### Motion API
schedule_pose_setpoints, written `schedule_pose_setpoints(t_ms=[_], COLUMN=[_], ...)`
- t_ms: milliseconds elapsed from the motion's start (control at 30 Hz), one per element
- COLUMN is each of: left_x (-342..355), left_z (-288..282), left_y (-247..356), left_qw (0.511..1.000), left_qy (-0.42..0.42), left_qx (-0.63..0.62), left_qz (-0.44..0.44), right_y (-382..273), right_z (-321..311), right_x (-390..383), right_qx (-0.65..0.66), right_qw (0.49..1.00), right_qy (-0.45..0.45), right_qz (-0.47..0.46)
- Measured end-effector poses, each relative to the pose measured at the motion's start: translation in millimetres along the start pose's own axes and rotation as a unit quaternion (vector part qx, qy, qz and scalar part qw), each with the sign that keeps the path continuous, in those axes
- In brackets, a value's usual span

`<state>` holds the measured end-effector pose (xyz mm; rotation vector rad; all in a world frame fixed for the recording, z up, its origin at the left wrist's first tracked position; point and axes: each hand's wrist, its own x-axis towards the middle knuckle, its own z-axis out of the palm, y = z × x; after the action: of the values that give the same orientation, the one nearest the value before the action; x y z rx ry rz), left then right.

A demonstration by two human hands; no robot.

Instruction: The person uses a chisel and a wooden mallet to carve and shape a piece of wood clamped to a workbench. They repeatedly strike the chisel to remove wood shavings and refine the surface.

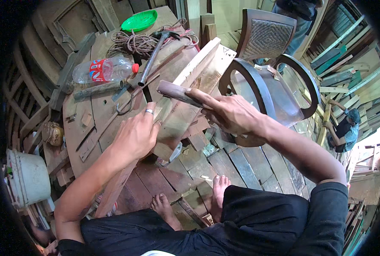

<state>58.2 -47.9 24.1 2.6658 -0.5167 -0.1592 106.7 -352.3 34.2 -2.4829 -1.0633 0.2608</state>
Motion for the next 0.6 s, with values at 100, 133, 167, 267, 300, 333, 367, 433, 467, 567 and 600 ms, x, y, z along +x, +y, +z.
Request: schedule_pose_setpoints(t_ms=[100,133,167,267,300,333,367,433,467,567,600], left_x=[2.2,3.8,3.7,3.6,3.7,3.9,3.0,-1.2,-1.7,4.6,5.5], left_z=[-1.5,-1.6,-2.0,-1.8,0.2,1.3,1.1,-1.1,-1.9,-0.5,0.3], left_y=[4.1,6.1,6.2,5.6,4.4,3.4,1.9,-0.3,0.6,5.8,6.0], left_qw=[1.000,1.000,1.000,1.000,1.000,1.000,1.000,1.000,1.000,1.000,1.000], left_qy=[-0.004,-0.010,-0.009,-0.010,-0.005,0.001,0.000,0.005,0.003,0.008,0.003], left_qx=[-0.002,-0.011,-0.011,-0.009,-0.010,-0.010,-0.009,-0.005,-0.005,-0.008,-0.011], left_qz=[-0.004,-0.006,-0.006,-0.007,-0.001,0.004,0.003,0.003,0.005,0.014,0.010], right_y=[31.6,49.3,54.6,58.7,58.3,54.9,47.3,25.3,30.1,80.6,85.9], right_z=[-13.3,-16.7,-27.3,-34.8,-26.8,-17.0,-7.1,-8.1,-11.6,-28.1,-33.7], right_x=[12.0,15.8,19.3,22.4,24.5,22.2,19.3,16.2,16.7,19.1,21.1], right_qx=[-0.079,-0.088,-0.089,-0.112,-0.066,-0.056,-0.045,-0.091,-0.104,-0.149,-0.172], right_qw=[0.989,0.981,0.976,0.976,0.983,0.986,0.989,0.992,0.989,0.971,0.963], right_qy=[0.125,0.173,0.185,0.170,0.152,0.148,0.142,0.073,0.088,0.188,0.207], right_qz=[-0.024,0.010,0.070,0.076,0.078,0.045,0.014,-0.041,-0.062,-0.019,0.004])
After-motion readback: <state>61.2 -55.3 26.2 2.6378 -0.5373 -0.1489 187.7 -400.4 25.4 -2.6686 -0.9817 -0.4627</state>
